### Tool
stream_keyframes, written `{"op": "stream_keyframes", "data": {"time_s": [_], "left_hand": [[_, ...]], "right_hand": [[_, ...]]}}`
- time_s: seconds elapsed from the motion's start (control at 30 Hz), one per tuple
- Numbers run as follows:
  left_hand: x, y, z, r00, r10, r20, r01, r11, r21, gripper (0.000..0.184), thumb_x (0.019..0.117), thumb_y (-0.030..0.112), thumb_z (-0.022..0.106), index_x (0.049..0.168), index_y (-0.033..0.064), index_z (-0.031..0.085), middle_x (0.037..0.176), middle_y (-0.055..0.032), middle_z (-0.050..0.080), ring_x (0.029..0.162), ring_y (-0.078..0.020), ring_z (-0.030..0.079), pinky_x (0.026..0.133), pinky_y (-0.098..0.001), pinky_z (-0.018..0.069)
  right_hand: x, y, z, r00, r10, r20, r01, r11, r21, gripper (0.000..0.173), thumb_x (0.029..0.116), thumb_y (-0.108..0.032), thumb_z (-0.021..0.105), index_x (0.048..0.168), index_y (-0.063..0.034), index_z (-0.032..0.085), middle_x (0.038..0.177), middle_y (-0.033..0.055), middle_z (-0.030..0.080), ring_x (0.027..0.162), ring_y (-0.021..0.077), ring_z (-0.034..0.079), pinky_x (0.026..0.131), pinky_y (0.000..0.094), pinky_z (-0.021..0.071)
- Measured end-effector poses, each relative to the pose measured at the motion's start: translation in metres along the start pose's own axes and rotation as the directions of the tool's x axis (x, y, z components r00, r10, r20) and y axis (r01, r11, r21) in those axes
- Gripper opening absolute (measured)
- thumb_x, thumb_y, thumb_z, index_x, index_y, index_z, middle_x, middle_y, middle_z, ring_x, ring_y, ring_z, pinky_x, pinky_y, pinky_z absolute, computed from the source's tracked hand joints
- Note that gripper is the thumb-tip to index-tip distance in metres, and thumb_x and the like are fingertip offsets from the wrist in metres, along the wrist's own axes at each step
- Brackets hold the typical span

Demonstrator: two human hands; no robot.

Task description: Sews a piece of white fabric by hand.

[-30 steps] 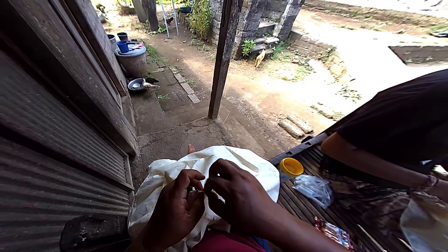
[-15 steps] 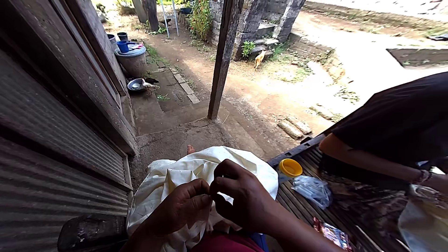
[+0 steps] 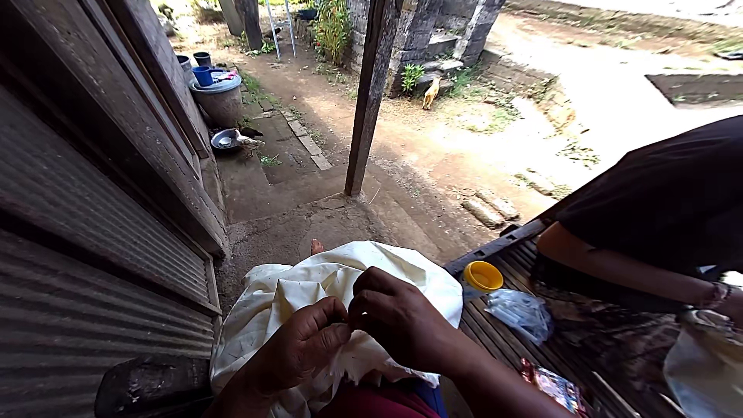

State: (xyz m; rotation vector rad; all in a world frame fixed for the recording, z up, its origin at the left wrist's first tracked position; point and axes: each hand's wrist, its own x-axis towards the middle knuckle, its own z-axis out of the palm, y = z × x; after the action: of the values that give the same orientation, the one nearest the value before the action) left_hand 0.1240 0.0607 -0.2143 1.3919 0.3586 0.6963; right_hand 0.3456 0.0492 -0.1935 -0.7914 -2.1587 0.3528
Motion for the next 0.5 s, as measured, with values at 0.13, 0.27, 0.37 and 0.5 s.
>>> {"op": "stream_keyframes", "data": {"time_s": [0.13, 0.27, 0.37, 0.5], "left_hand": [[0.000, 0.000, 0.009, 0.977, 0.109, -0.181, -0.051, 0.953, 0.299, 0.015, 0.1042, 0.023, 0.058, 0.097, 0.0100, 0.061, 0.076, 0.0069, 0.059, 0.062, 0.0031, 0.053, 0.056, -0.0132, 0.0443], [-0.004, -0.004, 0.005, 0.873, 0.330, -0.358, -0.102, 0.843, 0.528, 0.014, 0.0978, 0.021, 0.069, 0.098, 0.0074, 0.073, 0.095, 0.0010, 0.067, 0.081, -0.0028, 0.062, 0.070, -0.0167, 0.0540], [-0.004, -0.005, 0.005, 0.826, 0.421, -0.374, -0.058, 0.724, 0.687, 0.016, 0.0946, 0.026, 0.073, 0.093, 0.0096, 0.076, 0.090, 0.0023, 0.065, 0.080, -0.0004, 0.063, 0.070, -0.0134, 0.0544], [-0.003, -0.005, 0.014, 0.885, 0.408, -0.225, -0.109, 0.650, 0.752, 0.023, 0.0962, 0.031, 0.071, 0.090, 0.0088, 0.075, 0.090, 0.0013, 0.064, 0.084, 0.0024, 0.061, 0.074, -0.0107, 0.0518]], "right_hand": [[-0.002, 0.004, 0.005, 0.997, 0.080, -0.025, -0.078, 0.996, 0.051, 0.013, 0.1005, -0.021, 0.063, 0.095, -0.0102, 0.068, 0.094, 0.0044, 0.061, 0.088, 0.0096, 0.061, 0.075, 0.0218, 0.0526], [-0.009, 0.012, 0.003, 0.974, 0.222, 0.044, -0.224, 0.974, 0.045, 0.015, 0.1006, -0.021, 0.061, 0.098, -0.0085, 0.069, 0.085, 0.0023, 0.065, 0.074, 0.0085, 0.062, 0.066, 0.0247, 0.0525], [-0.010, 0.006, -0.002, 0.985, 0.051, 0.163, -0.051, 0.999, -0.006, 0.014, 0.0985, -0.019, 0.061, 0.091, -0.0119, 0.070, 0.079, 0.0018, 0.066, 0.073, 0.0134, 0.065, 0.064, 0.0307, 0.0550], [-0.001, -0.004, -0.002, 0.994, 0.041, 0.101, -0.040, 0.999, -0.018, 0.015, 0.1022, -0.017, 0.056, 0.094, -0.0101, 0.066, 0.080, 0.0036, 0.064, 0.071, 0.0140, 0.064, 0.061, 0.0295, 0.0533]]}}
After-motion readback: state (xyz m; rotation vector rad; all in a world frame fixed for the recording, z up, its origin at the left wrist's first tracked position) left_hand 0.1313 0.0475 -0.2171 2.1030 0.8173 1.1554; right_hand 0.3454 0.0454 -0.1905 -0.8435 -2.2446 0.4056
